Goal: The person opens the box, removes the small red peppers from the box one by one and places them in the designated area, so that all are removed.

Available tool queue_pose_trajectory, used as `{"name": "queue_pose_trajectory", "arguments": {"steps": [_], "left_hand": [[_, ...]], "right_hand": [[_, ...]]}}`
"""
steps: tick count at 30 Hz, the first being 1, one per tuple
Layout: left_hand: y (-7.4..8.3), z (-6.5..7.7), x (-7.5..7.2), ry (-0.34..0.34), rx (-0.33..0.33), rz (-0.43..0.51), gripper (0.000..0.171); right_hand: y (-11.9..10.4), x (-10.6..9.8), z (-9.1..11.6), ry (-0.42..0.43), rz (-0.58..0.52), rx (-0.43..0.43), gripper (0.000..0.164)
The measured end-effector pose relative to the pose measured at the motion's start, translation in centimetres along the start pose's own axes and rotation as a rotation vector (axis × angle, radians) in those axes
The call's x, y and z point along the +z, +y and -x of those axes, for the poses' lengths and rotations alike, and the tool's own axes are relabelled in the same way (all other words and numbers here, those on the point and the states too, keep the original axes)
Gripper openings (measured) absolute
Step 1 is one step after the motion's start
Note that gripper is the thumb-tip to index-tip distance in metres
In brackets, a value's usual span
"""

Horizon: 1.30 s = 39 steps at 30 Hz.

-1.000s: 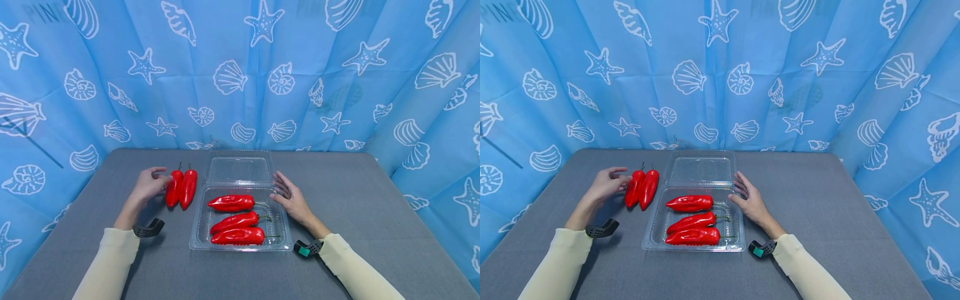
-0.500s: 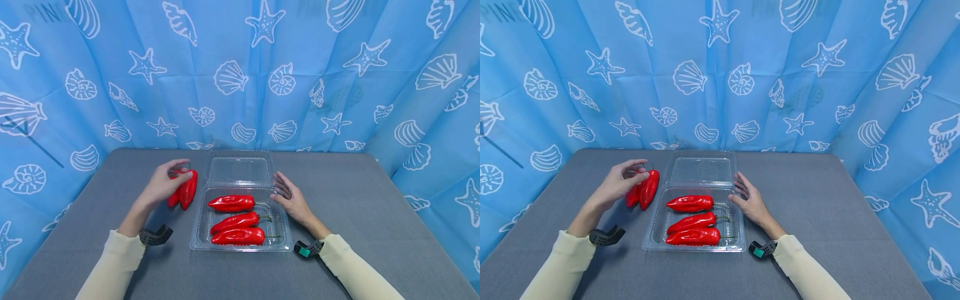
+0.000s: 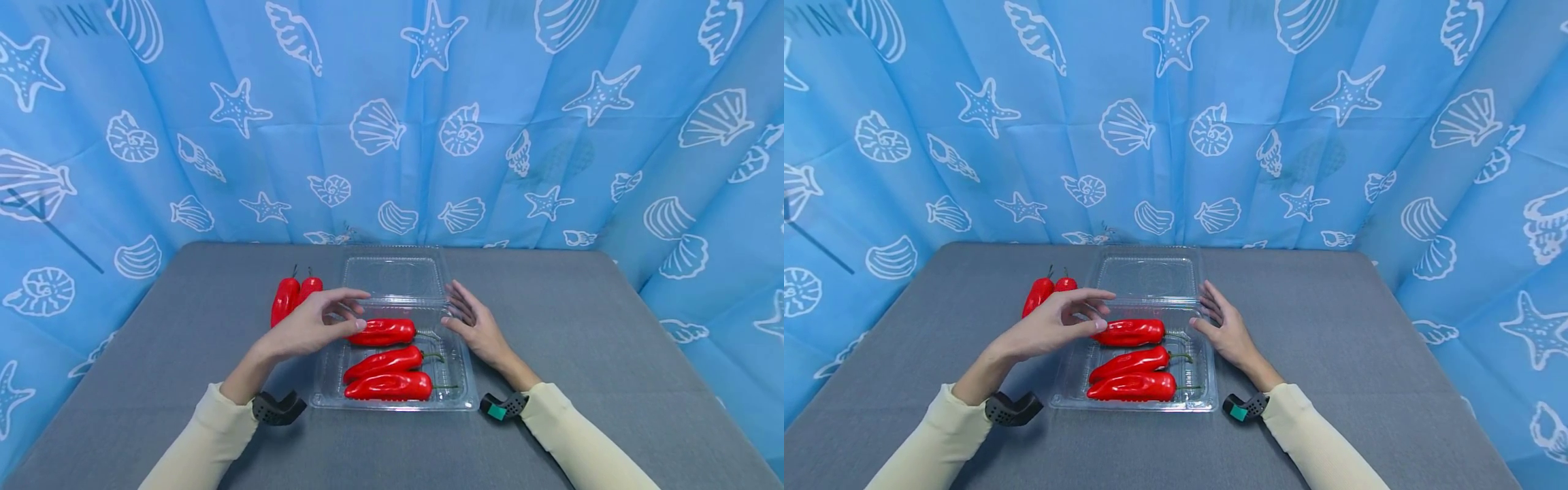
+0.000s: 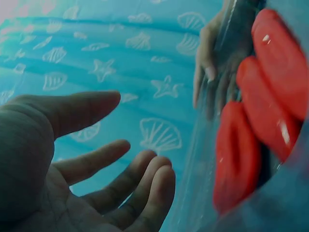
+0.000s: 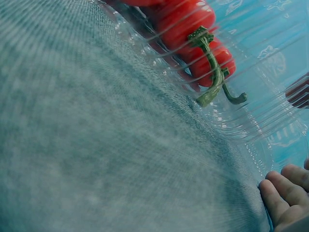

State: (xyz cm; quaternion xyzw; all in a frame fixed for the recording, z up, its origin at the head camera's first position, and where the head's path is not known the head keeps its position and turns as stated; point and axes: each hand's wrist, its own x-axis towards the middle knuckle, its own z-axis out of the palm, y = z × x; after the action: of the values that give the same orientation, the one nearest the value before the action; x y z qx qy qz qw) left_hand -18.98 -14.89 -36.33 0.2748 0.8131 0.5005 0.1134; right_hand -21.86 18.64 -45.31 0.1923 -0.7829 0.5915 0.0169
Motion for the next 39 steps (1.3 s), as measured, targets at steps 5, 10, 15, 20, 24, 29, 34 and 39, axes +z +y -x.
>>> {"name": "queue_pose_trajectory", "arguments": {"steps": [5, 10, 15, 20, 24, 29, 34, 39], "left_hand": [[0.5, 0.0, 1.5, -0.128, 0.042, 0.039, 0.058], [0.9, 0.0, 3.1, -0.286, 0.069, 0.113, 0.055], [0.7, 0.0, 4.2, -0.417, 0.074, 0.152, 0.056], [0.3, 0.0, 4.7, -0.452, 0.061, 0.102, 0.057], [0.5, 0.1, 4.8, -0.448, 0.038, 0.056, 0.056], [0.5, 0.2, 4.8, -0.459, 0.033, 0.035, 0.057], [0.5, 0.3, 4.7, -0.486, 0.021, -0.038, 0.062], [0.3, 0.3, 4.9, -0.510, -0.012, -0.060, 0.065]], "right_hand": [[-0.1, 0.1, 0.2, 0.011, -0.004, 0.008, 0.077], [-0.2, 0.3, 0.3, 0.017, 0.008, 0.013, 0.077], [-0.3, 0.4, 0.4, 0.015, -0.002, 0.012, 0.077], [-0.3, 0.4, 0.5, 0.017, -0.007, 0.006, 0.077], [-0.3, 0.5, 0.6, 0.018, -0.005, -0.002, 0.077], [-0.3, 0.6, 0.6, 0.022, -0.001, -0.004, 0.077], [-0.3, 0.6, 0.6, 0.024, -0.005, 0.002, 0.077], [-0.3, 0.5, 0.5, 0.022, 0.007, 0.011, 0.077]]}}
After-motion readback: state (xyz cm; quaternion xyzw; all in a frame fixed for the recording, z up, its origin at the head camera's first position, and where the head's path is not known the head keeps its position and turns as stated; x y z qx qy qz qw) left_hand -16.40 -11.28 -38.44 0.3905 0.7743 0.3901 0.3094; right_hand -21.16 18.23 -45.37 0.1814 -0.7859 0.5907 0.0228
